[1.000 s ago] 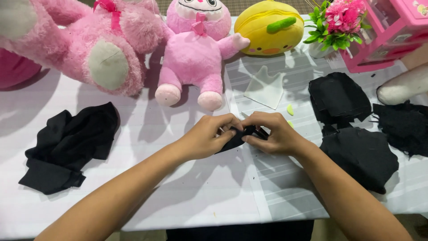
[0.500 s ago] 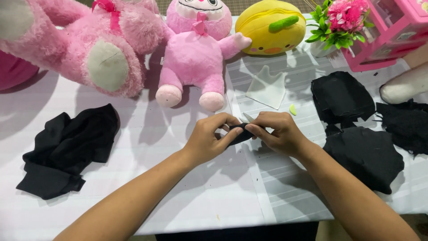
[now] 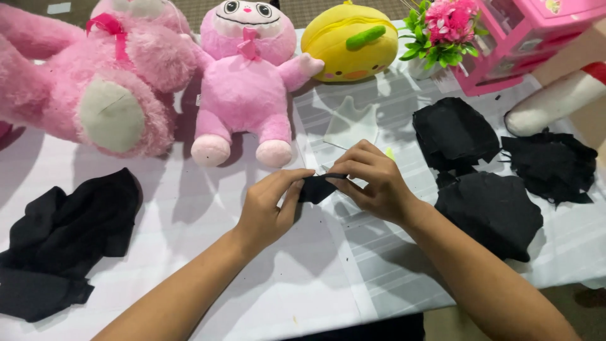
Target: The person cuts a piece of black fabric using scissors. They hold the fabric with one hand and trim the edges with the other, then place the cut piece on the table.
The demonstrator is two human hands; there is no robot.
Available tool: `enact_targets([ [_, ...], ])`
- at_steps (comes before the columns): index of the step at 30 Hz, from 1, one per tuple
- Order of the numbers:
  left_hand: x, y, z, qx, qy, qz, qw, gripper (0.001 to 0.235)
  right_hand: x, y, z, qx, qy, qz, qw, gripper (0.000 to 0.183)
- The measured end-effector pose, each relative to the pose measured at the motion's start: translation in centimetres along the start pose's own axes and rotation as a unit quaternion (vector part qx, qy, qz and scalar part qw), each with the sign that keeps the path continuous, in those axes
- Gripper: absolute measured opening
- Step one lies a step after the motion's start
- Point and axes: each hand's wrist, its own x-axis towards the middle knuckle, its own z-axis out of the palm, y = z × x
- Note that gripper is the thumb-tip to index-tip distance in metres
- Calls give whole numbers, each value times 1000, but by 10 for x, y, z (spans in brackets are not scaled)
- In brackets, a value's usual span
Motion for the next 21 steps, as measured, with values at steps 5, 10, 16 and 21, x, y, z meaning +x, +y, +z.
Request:
enact_targets([
  [5, 13, 18, -4, 9, -33, -3, 999, 37, 9, -15, -7, -43, 63, -38, 996, 13],
  [10, 32, 53, -20, 17, -120, -70, 990, 60, 8, -12, -6, -30, 106, -67, 992, 12],
  [16, 35, 53, -22, 19, -198, -77, 977, 64, -3, -8, 1, -19, 97, -93, 991, 20],
  [21, 22, 29, -8, -56, -147, -124, 980, 13, -10, -9, 1, 2, 48, -54, 997, 27],
])
